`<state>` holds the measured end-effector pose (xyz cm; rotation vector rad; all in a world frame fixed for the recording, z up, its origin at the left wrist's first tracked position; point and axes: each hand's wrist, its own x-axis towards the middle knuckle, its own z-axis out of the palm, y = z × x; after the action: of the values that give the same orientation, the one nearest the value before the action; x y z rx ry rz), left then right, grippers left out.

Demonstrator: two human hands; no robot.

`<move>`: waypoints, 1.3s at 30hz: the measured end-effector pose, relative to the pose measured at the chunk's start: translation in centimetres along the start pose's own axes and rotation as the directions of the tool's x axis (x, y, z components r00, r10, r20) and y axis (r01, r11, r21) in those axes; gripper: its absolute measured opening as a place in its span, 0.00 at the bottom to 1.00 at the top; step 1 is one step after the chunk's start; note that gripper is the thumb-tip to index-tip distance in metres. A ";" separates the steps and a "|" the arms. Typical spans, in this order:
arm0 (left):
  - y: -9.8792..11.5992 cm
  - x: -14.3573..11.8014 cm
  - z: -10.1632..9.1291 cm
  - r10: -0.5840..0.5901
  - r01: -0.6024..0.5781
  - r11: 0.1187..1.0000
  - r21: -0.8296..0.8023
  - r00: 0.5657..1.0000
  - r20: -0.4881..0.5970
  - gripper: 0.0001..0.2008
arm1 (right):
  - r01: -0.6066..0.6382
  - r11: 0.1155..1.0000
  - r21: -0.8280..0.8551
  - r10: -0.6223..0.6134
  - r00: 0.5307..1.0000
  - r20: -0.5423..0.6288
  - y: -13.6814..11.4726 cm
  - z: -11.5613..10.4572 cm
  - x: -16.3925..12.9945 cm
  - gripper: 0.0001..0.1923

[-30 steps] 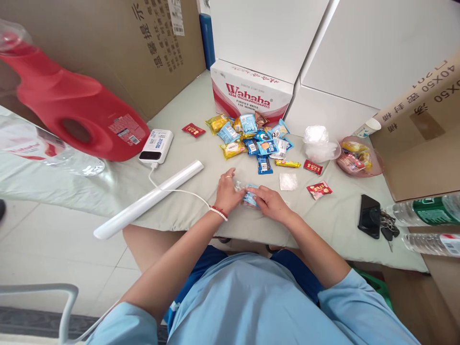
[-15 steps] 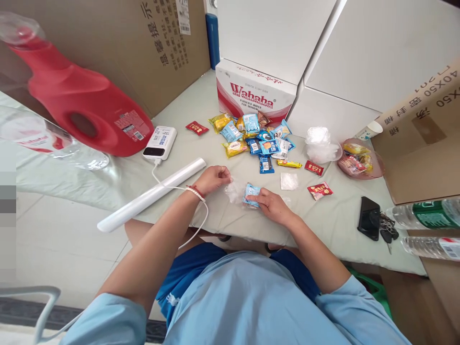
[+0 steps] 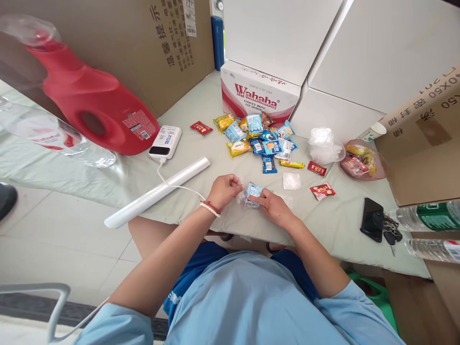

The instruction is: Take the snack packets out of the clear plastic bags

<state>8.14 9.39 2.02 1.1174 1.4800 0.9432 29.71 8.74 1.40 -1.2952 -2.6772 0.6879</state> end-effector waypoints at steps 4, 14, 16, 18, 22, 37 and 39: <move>0.6 -0.7 3.0 0.056 -0.057 0.998 -0.001 0.994 0.090 0.08 | 0.036 0.999 0.027 -0.035 0.998 -0.047 -0.5 0.5 -0.3 0.18; 0.1 -2.4 5.3 0.368 -0.449 0.716 0.534 0.893 0.258 0.17 | 0.083 0.874 0.478 0.093 0.938 -0.333 2.2 -0.1 -4.4 0.17; -0.2 -3.4 6.3 0.413 -0.513 0.514 0.688 0.850 0.326 0.18 | -0.165 0.891 0.422 0.366 0.810 -0.457 3.2 0.2 -4.5 0.18; -0.6 -4.4 7.2 0.414 -0.496 0.370 0.786 0.845 0.338 0.20 | -0.354 0.887 0.295 0.460 0.726 -0.511 3.8 0.7 -4.5 0.19; -1.4 -5.2 7.8 0.424 -0.455 0.225 0.862 0.842 0.334 0.21 | -0.383 0.916 0.121 0.394 0.799 -0.455 3.6 0.5 -5.4 0.07; -2.5 -3.9 3.7 0.536 -0.505 0.624 0.596 0.832 0.144 0.19 | -0.218 0.947 0.238 0.280 0.920 -0.273 0.2 -0.3 4.1 0.07; -2.8 -2.6 2.8 0.464 -0.317 0.751 0.579 0.877 -0.121 0.17 | -0.188 0.957 0.223 0.252 0.918 -0.306 0.3 0.3 3.5 0.08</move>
<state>10.56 6.19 -0.45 1.8442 1.8331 1.0067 27.62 11.52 0.62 -1.5210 -2.1667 0.6581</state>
